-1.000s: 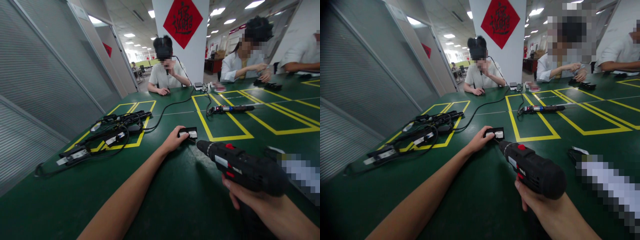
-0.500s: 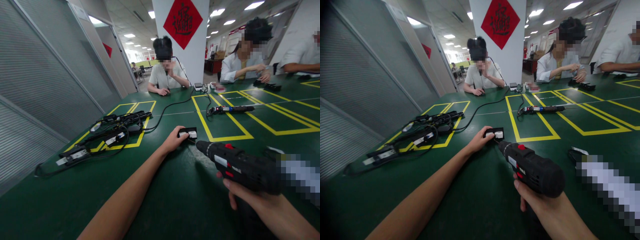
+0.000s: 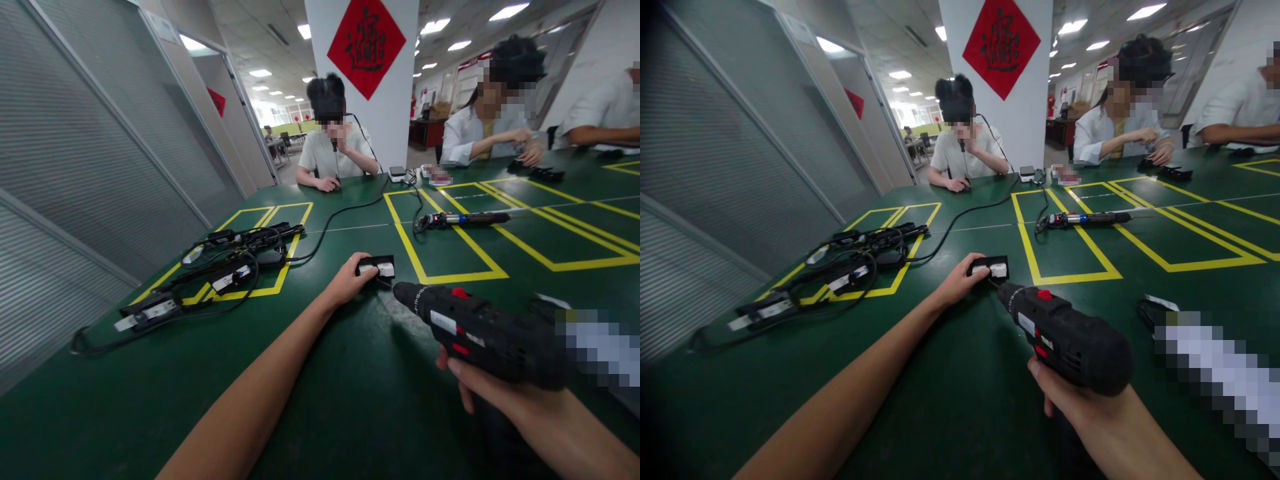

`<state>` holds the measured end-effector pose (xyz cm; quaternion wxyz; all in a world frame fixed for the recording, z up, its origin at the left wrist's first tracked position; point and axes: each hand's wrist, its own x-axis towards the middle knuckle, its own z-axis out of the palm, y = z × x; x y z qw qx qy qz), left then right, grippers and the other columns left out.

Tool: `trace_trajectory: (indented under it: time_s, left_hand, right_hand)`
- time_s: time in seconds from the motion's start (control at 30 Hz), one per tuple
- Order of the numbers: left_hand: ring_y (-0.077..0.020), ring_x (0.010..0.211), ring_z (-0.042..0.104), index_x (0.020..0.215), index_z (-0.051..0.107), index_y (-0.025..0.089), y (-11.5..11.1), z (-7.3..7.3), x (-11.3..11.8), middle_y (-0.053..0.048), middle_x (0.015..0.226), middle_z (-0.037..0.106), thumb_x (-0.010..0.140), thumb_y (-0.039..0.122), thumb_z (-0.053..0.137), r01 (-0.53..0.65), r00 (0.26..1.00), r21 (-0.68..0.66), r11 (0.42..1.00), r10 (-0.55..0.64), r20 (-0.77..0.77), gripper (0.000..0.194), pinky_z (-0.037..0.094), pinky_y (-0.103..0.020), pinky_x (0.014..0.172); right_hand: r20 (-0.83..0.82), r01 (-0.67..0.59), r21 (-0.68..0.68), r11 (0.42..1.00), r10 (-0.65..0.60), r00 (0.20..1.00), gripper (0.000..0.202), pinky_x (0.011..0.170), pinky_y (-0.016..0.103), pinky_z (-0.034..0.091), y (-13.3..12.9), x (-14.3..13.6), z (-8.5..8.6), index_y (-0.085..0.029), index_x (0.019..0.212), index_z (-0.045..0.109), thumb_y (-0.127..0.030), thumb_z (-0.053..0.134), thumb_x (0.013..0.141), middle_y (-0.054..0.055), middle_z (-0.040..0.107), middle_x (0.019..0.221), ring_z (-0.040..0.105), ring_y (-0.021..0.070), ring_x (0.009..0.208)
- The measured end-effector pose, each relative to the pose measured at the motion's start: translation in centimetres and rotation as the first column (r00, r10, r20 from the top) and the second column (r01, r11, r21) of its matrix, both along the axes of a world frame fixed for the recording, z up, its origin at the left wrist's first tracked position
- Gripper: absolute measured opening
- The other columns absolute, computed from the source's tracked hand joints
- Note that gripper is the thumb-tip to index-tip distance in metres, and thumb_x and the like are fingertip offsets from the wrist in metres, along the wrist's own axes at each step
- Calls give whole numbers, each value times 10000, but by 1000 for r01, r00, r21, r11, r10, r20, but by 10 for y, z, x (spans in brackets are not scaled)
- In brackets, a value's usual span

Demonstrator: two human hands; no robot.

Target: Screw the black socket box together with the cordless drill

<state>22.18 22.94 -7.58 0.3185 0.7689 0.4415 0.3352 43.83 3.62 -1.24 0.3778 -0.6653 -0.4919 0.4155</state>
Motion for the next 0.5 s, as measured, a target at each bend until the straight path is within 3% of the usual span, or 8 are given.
trace_trajectory:
  time_s: [0.17,0.33,0.5]
  left_hand:
    - [-180,880,571,1160,491,179,-1,2,1,-53,1022,595,833,452,514,-4,1000,-16,1000,4,-7,427,464,-304,800]
    - [-184,896,567,1160,493,178,-1,3,2,-56,1032,593,833,460,511,-5,1000,-3,1000,5,-4,432,460,-305,810]
    - [-181,881,568,1159,494,174,0,1,1,-53,1018,596,834,459,510,-9,1000,-4,1000,9,-11,433,463,-302,797]
  right_hand:
    - [15,-33,5,999,33,999,234,459,321,515,0,2,2,-266,686,589,-498,583,664,-3,628,465,611,206,411]
    - [59,-66,-4,998,66,996,228,574,344,524,0,5,-6,-261,686,613,-484,568,702,-18,616,416,640,216,464]
    - [-18,-38,-15,999,38,999,221,508,320,523,0,2,-2,-248,672,624,-460,568,703,23,702,560,601,181,398]
